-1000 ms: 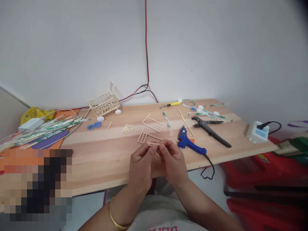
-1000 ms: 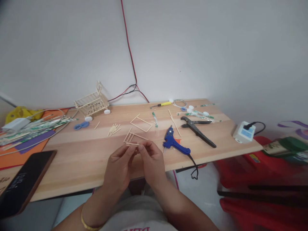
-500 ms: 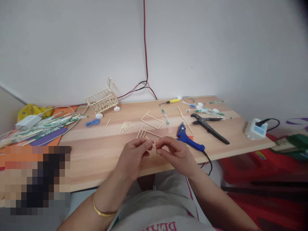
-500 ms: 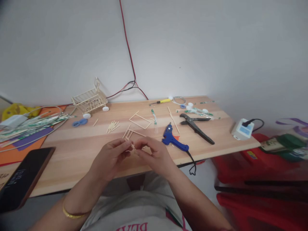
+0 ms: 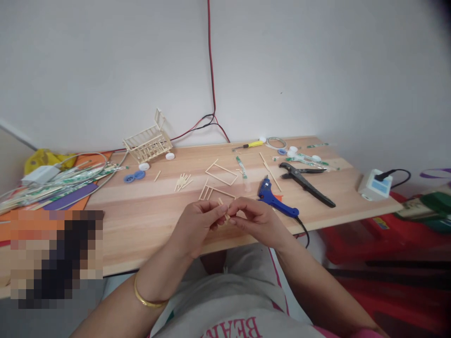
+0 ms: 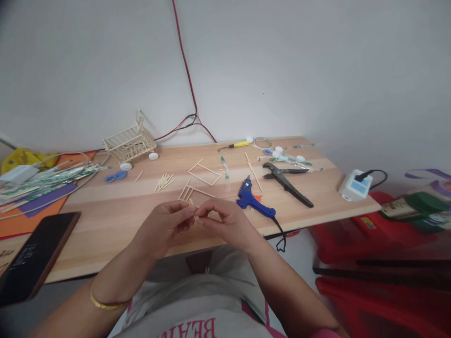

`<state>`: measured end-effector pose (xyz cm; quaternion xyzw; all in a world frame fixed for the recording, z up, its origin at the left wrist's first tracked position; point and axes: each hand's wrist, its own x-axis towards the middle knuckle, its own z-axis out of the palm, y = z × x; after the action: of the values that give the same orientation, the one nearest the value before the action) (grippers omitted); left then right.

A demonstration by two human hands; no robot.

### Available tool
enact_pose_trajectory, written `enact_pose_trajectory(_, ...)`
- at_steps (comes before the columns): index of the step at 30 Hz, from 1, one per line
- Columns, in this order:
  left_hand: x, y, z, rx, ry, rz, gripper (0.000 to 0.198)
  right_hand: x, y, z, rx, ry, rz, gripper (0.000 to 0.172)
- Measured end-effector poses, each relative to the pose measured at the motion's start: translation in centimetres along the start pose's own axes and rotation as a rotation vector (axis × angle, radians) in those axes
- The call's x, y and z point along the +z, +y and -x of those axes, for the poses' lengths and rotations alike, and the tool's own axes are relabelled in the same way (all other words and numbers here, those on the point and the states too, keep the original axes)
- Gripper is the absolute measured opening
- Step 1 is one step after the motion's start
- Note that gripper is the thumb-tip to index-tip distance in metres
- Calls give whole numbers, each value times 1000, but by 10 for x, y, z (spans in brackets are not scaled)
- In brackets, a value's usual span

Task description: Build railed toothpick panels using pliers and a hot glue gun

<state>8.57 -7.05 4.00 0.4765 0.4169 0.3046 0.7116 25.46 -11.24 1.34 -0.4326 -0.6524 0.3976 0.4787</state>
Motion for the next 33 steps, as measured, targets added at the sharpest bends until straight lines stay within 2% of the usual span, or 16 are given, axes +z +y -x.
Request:
enact_pose_trajectory(3, 1, 0, 0, 1, 20, -16, 28, -1, -3, 0, 13, -18, 39, 13)
enact_pose_trajectory(10, 4, -4, 0, -18, 45, 35, 28, 4, -5, 2, 1, 81, 153, 2)
enact_pose_trajectory(22, 16, -12, 14, 7, 105, 123, 25, 12, 0, 13, -13, 146, 187, 5)
enact_pose_trajectory(28, 21, -22, 17, 94, 89, 120, 24, 16, 5, 17, -15, 154, 165, 4)
enact_pose_trajectory(30, 20, -26, 17, 150, 102, 53, 24, 19, 4, 18, -33, 172, 183, 4)
enact_pose_trajectory(33, 13, -29, 17, 240, 101, -132, 26, 10, -5, 23, -117, 90, 300, 9)
